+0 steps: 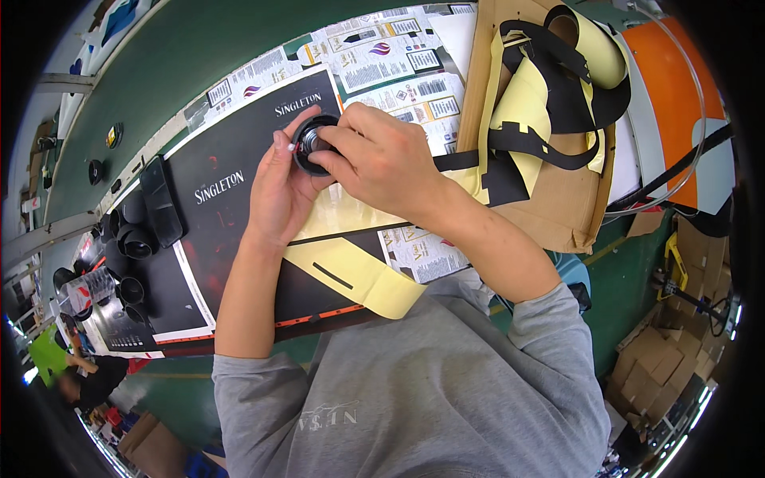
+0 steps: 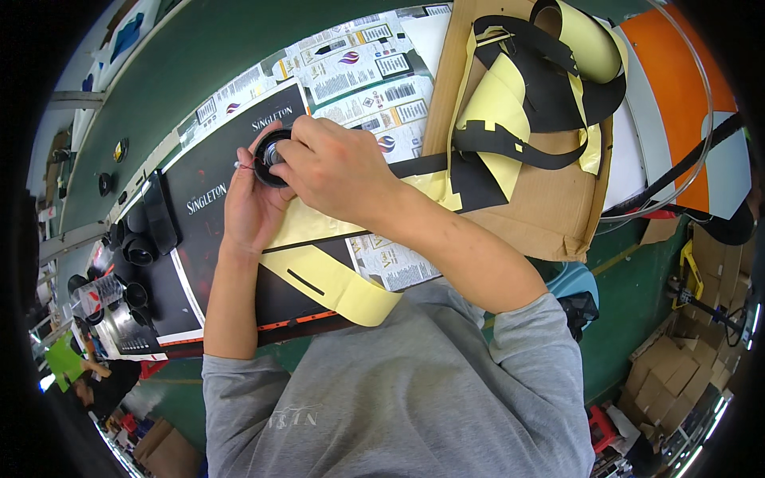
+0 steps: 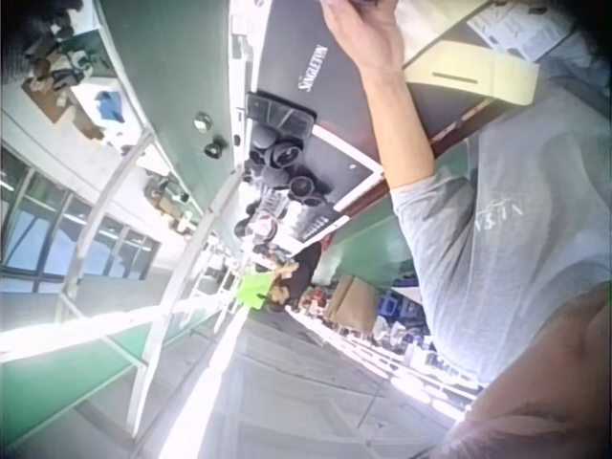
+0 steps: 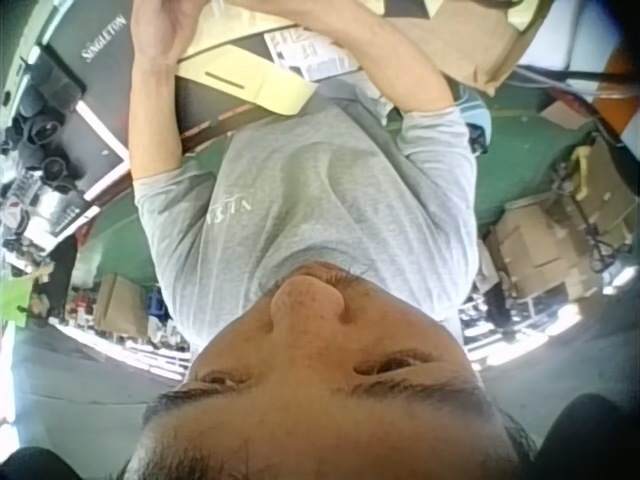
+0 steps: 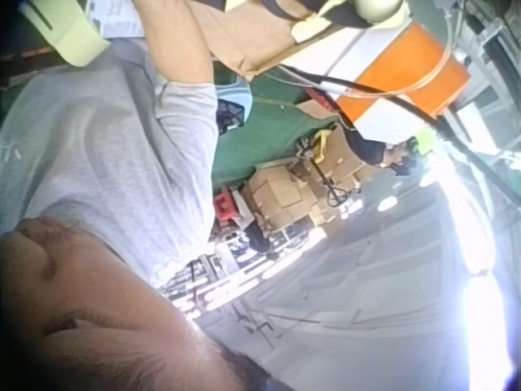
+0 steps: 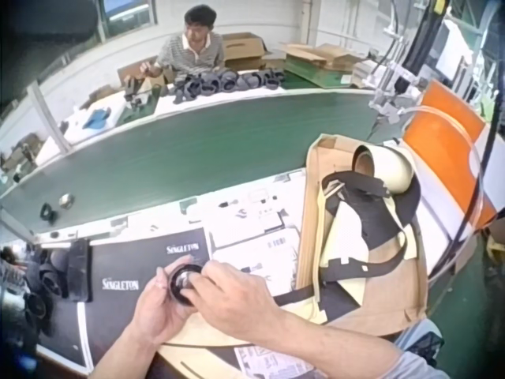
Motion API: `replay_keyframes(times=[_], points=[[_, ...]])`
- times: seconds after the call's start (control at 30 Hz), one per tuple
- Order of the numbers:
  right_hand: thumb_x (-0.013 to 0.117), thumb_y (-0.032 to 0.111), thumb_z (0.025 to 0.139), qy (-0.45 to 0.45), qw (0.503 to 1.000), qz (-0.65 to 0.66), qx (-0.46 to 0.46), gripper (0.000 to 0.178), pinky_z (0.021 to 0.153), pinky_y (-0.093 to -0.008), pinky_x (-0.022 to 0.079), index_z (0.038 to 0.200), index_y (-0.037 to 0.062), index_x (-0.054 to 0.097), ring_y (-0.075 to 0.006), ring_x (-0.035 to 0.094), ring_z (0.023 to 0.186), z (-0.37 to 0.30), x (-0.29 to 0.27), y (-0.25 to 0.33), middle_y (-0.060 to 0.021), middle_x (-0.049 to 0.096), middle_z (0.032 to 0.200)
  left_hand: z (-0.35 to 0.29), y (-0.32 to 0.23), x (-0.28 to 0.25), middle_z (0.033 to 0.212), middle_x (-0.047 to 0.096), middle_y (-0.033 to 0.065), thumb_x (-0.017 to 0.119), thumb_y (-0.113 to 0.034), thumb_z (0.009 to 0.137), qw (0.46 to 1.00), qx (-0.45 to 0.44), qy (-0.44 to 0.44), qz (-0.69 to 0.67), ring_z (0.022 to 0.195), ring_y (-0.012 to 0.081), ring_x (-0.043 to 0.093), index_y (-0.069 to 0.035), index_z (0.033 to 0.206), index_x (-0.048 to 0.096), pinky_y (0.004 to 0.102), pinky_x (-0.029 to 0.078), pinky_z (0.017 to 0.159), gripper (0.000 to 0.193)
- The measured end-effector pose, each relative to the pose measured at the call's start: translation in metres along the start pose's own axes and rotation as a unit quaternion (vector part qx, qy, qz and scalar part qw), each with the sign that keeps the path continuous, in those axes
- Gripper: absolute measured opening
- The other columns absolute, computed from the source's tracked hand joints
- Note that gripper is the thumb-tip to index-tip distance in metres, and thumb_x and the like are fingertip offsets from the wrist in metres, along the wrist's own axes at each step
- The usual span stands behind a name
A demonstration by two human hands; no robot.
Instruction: Manually assemble components of an electronic device, involving soldering, tape application, and part positioning.
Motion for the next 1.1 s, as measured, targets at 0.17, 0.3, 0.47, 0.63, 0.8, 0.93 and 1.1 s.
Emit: replay_keyframes(times=[0.17,0.3,0.47,0.63,0.8,0.93,1.1], points=[[0.073,0.017,0.074,-0.01,1.0,-0.008,-0.01,0.016,0.043,-0.0296,0.042,0.073,0.0073,0.06,-0.015,0.055,0.059,-0.001,0.001,-0.002,-0.0012,0.048,0.072,0.0,0.001,0.001,0.123,0.055,0.0137,0.033,-0.04,0.104,1.0,-0.002,-0.004,0.011,0.111,0.0225,0.059,0.002,0.143,0.034,0.043,0.054,0.095,0.057],[0.074,0.018,0.072,-0.015,1.0,-0.014,0.008,0.016,0.043,-0.0294,0.042,0.073,0.008,0.062,-0.0151,0.055,0.059,-0.001,0.001,-0.004,-0.0009,0.048,0.07,0.001,0.0,0.0,0.122,0.055,0.0128,0.032,-0.04,0.105,0.999,0.0,-0.02,0.033,0.111,0.0222,0.059,0.001,0.143,0.034,0.0426,0.054,0.095,0.057],[0.076,0.021,0.071,-0.025,0.999,-0.014,0.032,0.019,0.045,-0.0295,0.043,0.075,0.0082,0.062,-0.0161,0.056,0.059,0.001,0.0,-0.007,-0.0022,0.048,0.069,0.001,0.0,0.007,0.122,0.055,0.0129,0.031,-0.037,0.105,0.999,0.015,-0.027,0.018,0.112,0.023,0.058,0.001,0.142,0.034,0.0428,0.054,0.096,0.053],[0.074,0.021,0.078,-0.017,0.977,0.138,0.165,0.02,0.05,-0.0263,0.046,0.084,0.0046,0.064,-0.0135,0.059,0.063,0.006,-0.007,-0.022,-0.0044,0.059,0.077,0.0,-0.005,0.002,0.127,0.053,0.0161,0.032,-0.036,0.105,0.998,0.04,-0.034,0.02,0.116,0.0269,0.058,0.001,0.139,0.037,0.0419,0.054,0.097,0.05],[0.058,0.027,0.094,0.011,0.843,0.402,0.358,0.03,0.056,-0.0229,0.045,0.1,-0.0016,0.066,-0.0055,0.053,0.06,-0.007,0.015,-0.053,-0.0031,0.065,0.081,-0.002,-0.011,0.009,0.13,0.052,0.0181,0.034,-0.036,0.104,0.997,0.048,-0.014,0.059,0.113,0.0301,0.061,0.0,0.139,0.036,0.0395,0.058,0.09,0.05],[0.046,0.034,0.1,0.166,0.762,0.467,0.416,0.04,0.049,-0.0223,0.044,0.099,-0.0005,0.066,-0.0072,0.053,0.054,-0.01,0.023,-0.044,-0.0041,0.064,0.079,-0.005,-0.011,0.009,0.128,0.053,0.0186,0.036,-0.038,0.104,0.996,0.046,-0.004,0.073,0.108,0.0289,0.064,-0.001,0.141,0.034,0.0375,0.062,0.081,0.053],[0.046,0.033,0.101,0.211,0.744,0.478,0.416,0.038,0.042,-0.0216,0.045,0.106,-0.0006,0.063,-0.0105,0.06,0.054,-0.014,0.033,-0.04,-0.0061,0.064,0.08,-0.004,-0.018,-0.001,0.123,0.056,0.0173,0.041,-0.039,0.103,0.986,0.035,-0.076,0.142,0.095,0.0248,0.068,0.0,0.139,0.039,0.0336,0.063,0.071,0.053]])
Point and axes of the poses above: each hand's wrist, its own z-axis towards the middle knuckle, its own x-axis out of the palm, y = z × x, the point moved 6 cm from there along z, towards the middle knuckle
